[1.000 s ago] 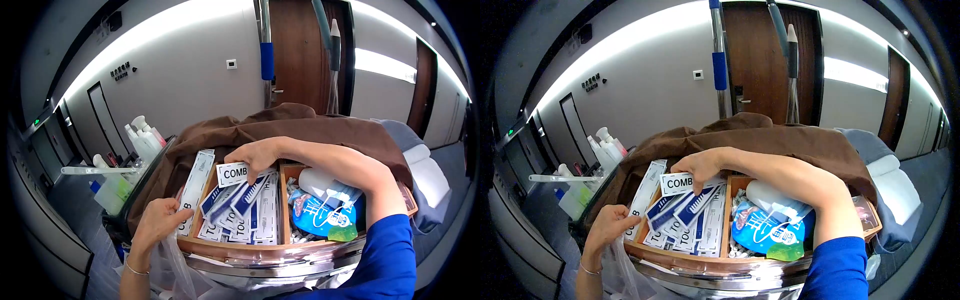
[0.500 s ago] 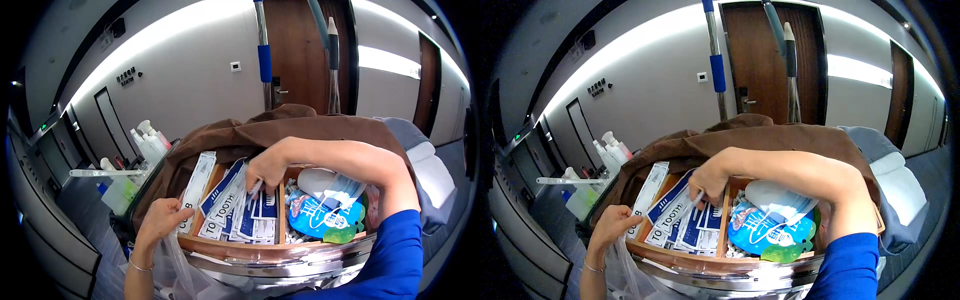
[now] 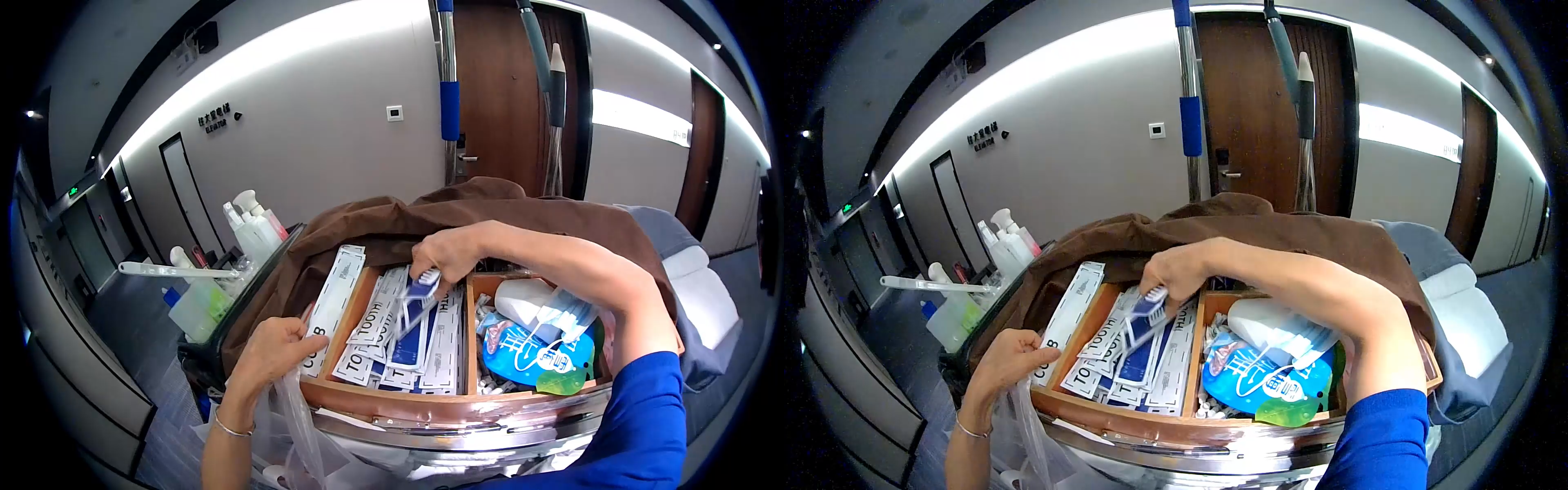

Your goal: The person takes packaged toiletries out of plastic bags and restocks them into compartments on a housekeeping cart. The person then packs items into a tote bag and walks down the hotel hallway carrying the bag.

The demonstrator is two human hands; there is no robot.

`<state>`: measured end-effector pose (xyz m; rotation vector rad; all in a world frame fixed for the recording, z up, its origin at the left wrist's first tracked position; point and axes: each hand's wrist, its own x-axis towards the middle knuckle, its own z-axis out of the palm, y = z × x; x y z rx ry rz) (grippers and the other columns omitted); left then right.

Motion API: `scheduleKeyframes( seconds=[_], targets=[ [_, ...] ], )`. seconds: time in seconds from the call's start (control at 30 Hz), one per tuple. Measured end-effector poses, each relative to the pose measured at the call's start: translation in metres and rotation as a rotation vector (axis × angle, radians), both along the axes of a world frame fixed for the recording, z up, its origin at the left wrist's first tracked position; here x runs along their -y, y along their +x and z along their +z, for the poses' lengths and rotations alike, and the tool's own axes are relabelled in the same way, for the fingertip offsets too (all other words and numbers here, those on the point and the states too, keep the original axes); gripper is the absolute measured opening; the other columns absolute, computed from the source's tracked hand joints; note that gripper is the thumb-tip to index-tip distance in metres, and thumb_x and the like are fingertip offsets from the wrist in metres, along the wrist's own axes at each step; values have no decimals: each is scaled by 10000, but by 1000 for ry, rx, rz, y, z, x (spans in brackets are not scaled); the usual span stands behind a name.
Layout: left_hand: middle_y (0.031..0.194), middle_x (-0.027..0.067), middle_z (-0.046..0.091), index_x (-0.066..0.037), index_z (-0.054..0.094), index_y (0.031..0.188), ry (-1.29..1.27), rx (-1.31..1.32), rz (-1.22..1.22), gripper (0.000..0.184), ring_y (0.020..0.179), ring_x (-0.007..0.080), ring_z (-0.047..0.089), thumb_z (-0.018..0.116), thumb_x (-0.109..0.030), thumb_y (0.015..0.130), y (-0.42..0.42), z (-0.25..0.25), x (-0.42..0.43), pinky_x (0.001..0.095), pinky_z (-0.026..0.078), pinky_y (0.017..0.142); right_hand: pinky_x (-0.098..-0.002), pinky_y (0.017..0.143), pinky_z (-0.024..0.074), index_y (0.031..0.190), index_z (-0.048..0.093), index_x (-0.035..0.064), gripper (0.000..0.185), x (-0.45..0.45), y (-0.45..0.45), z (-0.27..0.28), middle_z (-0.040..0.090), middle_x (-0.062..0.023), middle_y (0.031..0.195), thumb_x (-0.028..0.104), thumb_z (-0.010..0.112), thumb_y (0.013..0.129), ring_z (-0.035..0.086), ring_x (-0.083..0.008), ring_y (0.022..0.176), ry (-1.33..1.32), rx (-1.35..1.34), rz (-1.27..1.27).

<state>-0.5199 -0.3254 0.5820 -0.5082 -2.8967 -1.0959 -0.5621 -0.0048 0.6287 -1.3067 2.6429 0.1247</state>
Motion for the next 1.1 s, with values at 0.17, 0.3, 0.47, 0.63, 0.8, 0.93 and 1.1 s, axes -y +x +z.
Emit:
scheduleKeyframes(
  seconds=[0.17, 0.3, 0.47, 0.63, 0.8, 0.93, 1.1],
  targets=[
    [512, 110, 512, 39, 599, 637, -4, -24, -29, 385, 482, 150, 470, 719, -323, 689, -1, -1, 1, 307, 373, 484, -377, 814, 456, 1011, 568, 40, 294, -2, -5, 13, 635, -111, 943, 180, 647, 765, 603, -235, 934, -471, 114, -198],
    [525, 139, 533, 36, 618, 653, -27, -24, -13, 401, 486, 193, 504, 707, -353, 694, 0, 1, 1, 320, 392, 499, -390, 833, 453, 1073, 572, 51, 376, 7, 0, 22, 638, -121, 984, 212, 666, 746, 602, -245, 936, -484, 157, -226],
    [521, 144, 518, 33, 617, 655, -42, -21, -35, 402, 483, 204, 502, 704, -358, 693, -3, 0, 4, 333, 389, 498, -380, 744, 462, 940, 609, 3, 261, 18, 9, 18, 651, -131, 852, 71, 680, 698, 619, -267, 825, -15, 253, -145],
    [528, 152, 510, 33, 605, 646, -87, -26, -30, 411, 484, 219, 500, 700, -364, 693, -4, 3, 2, 341, 385, 497, -386, 677, 453, 882, 613, 34, 172, 21, -12, -2, 645, -127, 812, -2, 575, 718, 617, -268, 784, 57, 286, -180],
    [548, 162, 524, 41, 599, 656, -90, -30, -40, 421, 500, 226, 509, 700, -365, 693, -4, 2, 3, 340, 391, 504, -373, 647, 447, 874, 631, 41, 189, 33, -10, 8, 629, -96, 750, -20, 531, 726, 592, -236, 713, 114, 394, -328],
    [555, 167, 532, 44, 607, 669, -65, -21, -25, 421, 500, 225, 507, 701, -365, 693, -2, 3, 2, 337, 395, 506, -372, 662, 448, 929, 635, 19, 229, 27, -13, 2, 634, -129, 772, -14, 539, 724, 581, -252, 713, 13, 311, -170],
    [540, 39, 542, 36, 636, 680, -101, -13, -16, 326, 496, 85, 471, 727, -276, 693, 1, 7, -2, 252, 352, 447, -383, 762, 473, 1066, 625, 68, 391, 16, -14, -21, 652, -152, 878, 32, 654, 678, 615, -307, 858, -30, 288, -43]
  ],
)
